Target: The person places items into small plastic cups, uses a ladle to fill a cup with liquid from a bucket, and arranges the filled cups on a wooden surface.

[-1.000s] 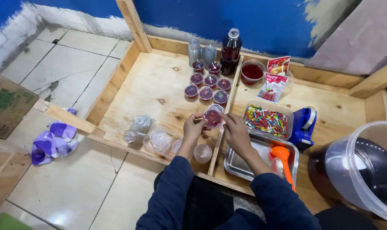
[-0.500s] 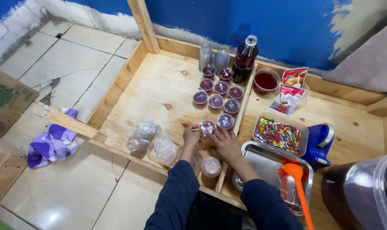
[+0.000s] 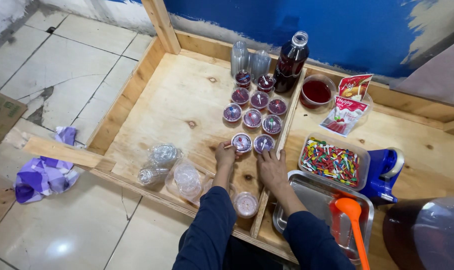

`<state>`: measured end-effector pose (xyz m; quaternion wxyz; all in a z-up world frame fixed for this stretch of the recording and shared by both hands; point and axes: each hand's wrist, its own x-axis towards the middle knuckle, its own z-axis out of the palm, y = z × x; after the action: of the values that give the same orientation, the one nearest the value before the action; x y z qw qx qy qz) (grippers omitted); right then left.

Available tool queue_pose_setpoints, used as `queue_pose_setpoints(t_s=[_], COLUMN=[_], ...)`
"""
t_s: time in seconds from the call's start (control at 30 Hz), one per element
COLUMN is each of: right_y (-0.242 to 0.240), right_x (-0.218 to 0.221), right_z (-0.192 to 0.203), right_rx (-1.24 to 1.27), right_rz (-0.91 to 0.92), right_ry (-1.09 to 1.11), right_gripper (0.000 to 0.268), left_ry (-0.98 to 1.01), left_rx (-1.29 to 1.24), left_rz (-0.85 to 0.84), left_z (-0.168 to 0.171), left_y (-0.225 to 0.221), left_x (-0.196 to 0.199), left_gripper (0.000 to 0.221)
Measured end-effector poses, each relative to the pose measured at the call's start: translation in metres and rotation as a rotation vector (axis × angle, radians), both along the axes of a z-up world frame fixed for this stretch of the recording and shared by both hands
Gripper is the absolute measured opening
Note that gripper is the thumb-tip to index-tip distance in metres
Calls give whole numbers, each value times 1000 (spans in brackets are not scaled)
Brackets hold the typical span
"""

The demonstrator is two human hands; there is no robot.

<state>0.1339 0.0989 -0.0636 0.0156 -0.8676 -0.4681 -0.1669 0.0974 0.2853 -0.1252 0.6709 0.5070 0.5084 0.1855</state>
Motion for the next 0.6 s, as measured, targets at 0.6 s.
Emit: queue_pose_setpoints(t_s=[0.6], right_y=[9], right_x=[-15], right_z=[25], right_rx=[-191], right_rz=[-82], right_ry=[78], right_gripper=[39], left_ry=[-21], left_rx=[39], left_rz=[-42], left_z=[61], left_y=[-12], left_x=[8], left_gripper=[29])
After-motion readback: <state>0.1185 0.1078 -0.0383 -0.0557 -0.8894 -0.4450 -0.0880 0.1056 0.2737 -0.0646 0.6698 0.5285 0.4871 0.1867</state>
